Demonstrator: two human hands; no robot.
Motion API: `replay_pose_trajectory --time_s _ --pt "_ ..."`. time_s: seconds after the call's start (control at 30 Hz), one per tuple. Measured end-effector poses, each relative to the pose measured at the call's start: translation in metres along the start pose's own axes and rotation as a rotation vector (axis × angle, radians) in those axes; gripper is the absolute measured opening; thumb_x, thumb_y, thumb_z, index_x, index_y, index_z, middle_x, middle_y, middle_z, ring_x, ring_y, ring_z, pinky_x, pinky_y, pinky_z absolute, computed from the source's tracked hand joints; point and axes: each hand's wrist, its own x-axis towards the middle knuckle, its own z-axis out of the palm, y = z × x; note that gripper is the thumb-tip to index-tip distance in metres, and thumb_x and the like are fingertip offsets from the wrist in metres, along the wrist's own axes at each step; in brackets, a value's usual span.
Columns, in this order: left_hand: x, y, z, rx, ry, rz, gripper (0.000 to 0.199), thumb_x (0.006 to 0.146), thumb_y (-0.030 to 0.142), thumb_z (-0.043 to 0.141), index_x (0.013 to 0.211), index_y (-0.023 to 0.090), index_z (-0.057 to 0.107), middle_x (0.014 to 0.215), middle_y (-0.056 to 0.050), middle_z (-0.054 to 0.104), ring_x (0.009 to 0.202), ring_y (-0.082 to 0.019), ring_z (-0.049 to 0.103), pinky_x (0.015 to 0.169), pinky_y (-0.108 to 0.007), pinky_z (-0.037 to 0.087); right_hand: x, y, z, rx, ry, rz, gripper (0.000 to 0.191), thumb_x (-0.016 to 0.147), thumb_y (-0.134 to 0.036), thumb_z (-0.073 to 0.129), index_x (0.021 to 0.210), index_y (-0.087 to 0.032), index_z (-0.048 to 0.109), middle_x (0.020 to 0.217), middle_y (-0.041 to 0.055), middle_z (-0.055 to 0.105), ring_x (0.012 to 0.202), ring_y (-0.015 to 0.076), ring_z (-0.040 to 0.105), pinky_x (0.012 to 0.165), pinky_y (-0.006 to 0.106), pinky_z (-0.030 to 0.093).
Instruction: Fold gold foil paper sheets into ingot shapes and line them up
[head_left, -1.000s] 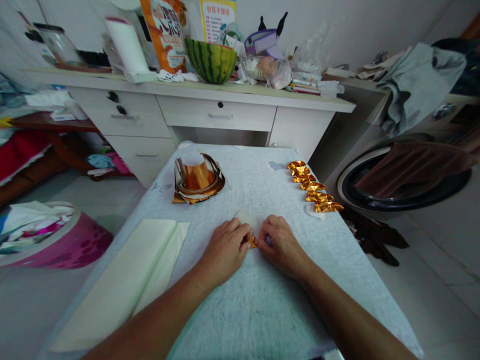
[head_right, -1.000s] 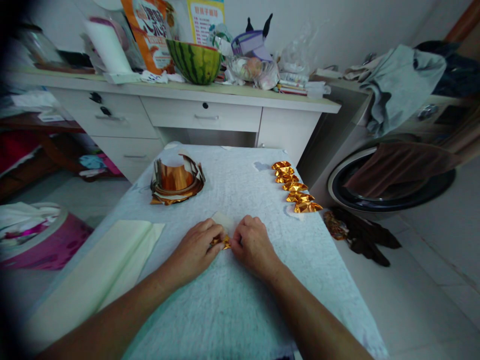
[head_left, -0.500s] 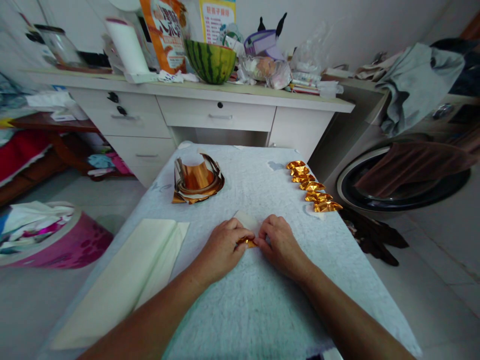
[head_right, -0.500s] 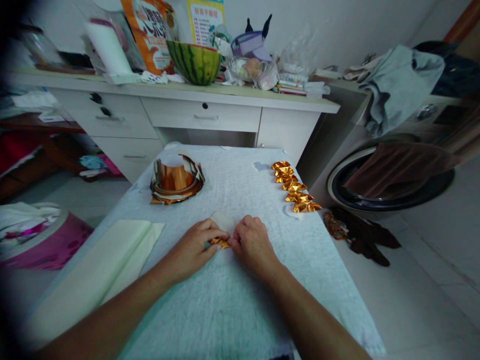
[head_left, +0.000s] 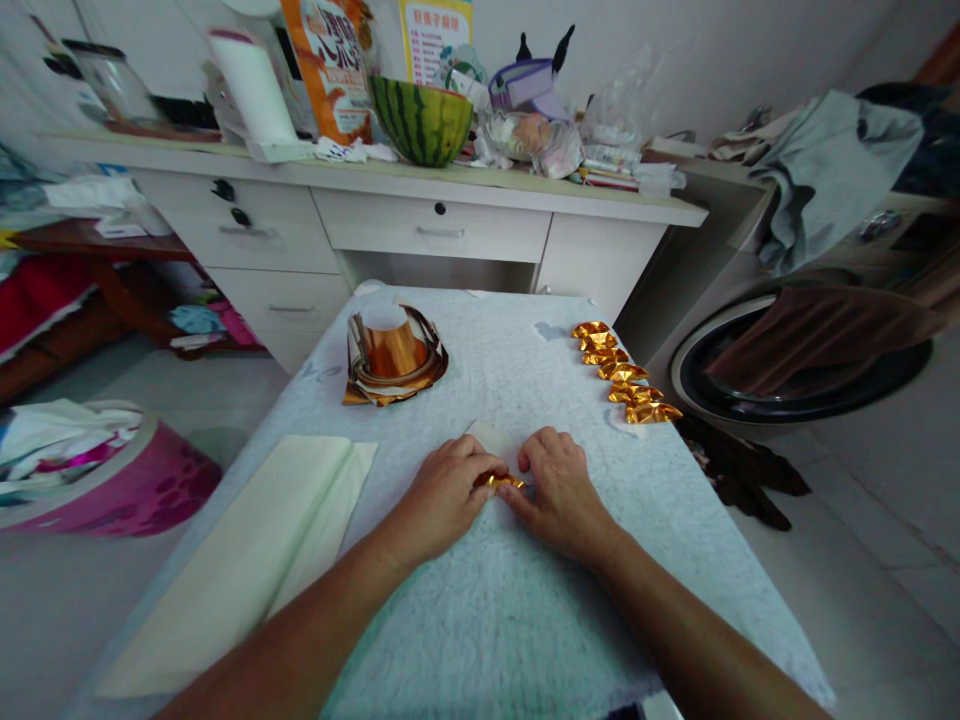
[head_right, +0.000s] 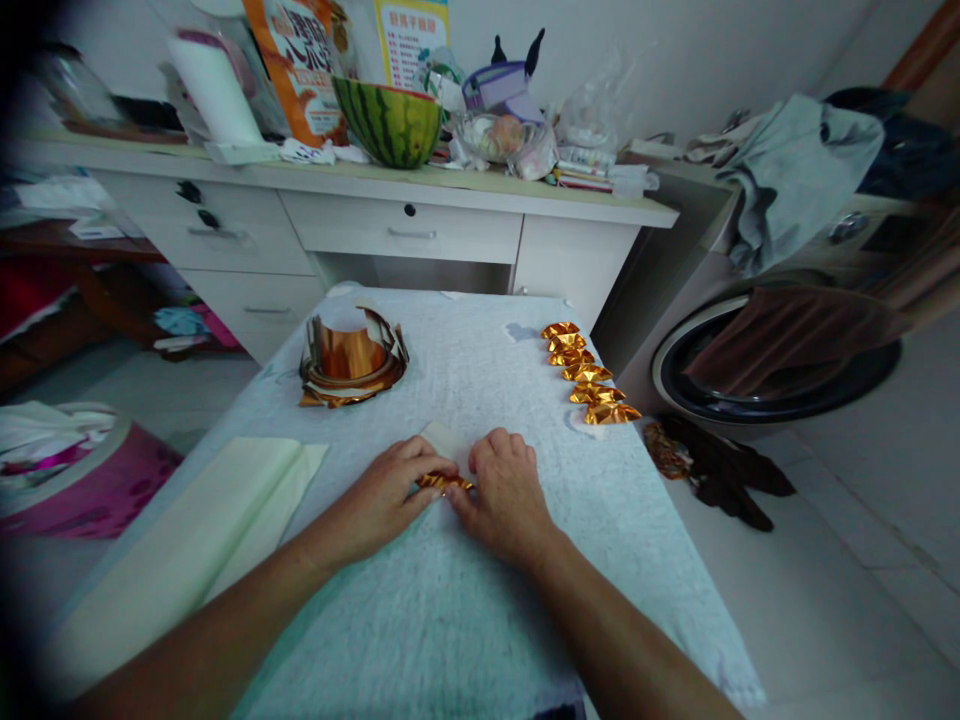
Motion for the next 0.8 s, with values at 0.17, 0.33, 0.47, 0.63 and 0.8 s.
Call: replay_pose_trajectory --time_s 0.17,0.33,0.47,0.63,0.8 --pt "0.000 -0.001 0.000 -0.016 -0.001 -0.005 0.026 0.081 0.012 0.055 0.099 0.025 0.068 0.092 -0.002 0.058 0.091 -0.018 0.055 0.084 -0.032 0.044 0.000 -0.002 0.000 0.009 -0.004 0.016 0.019 0.082 -0.032 0.061 0.094 -0.021 0.052 0.099 0.0073 0.051 0.092 0.0251 0.043 0.079 0.038 0.035" --pt "0.000 0.000 -0.001 -0.011 -0.007 -0.005 0.028 0.080 0.011 0.056 0.101 0.025 0.068 0.093 -0.002 0.059 0.092 -0.018 0.055 0.085 -0.032 0.044 0.000 0.001 -0.003 0.080 -0.029 0.027 0.023 0.080 -0.022 0.058 0.102 -0.021 0.051 0.104 0.0074 0.052 0.096 0.0249 0.044 0.083 0.038 0.036" --pt "0.001 0.001 -0.002 0.002 -0.024 -0.018 0.028 0.081 0.012 0.056 0.102 0.025 0.068 0.096 -0.002 0.060 0.095 -0.019 0.055 0.087 -0.033 0.044 0.001 0.005 -0.005 0.131 -0.050 0.022 0.030 0.078 -0.015 0.057 0.107 -0.021 0.050 0.107 0.0074 0.052 0.098 0.0247 0.045 0.086 0.038 0.036" --pt "0.000 0.000 -0.002 -0.006 -0.020 -0.012 0.030 0.081 0.011 0.055 0.103 0.026 0.068 0.097 -0.002 0.060 0.095 -0.019 0.055 0.088 -0.033 0.044 0.001 0.010 -0.006 0.174 -0.083 0.009 0.037 0.076 -0.009 0.053 0.110 -0.022 0.048 0.109 0.0072 0.052 0.100 0.0241 0.044 0.088 0.038 0.035" --pt "-0.001 0.002 -0.003 -0.005 -0.020 -0.007 0.030 0.081 0.011 0.055 0.103 0.026 0.068 0.096 -0.002 0.060 0.095 -0.019 0.055 0.087 -0.033 0.045 0.000 0.014 -0.007 0.210 -0.091 -0.003 0.046 0.070 -0.003 0.048 0.111 -0.023 0.047 0.110 0.0069 0.051 0.102 0.0238 0.044 0.089 0.039 0.035"
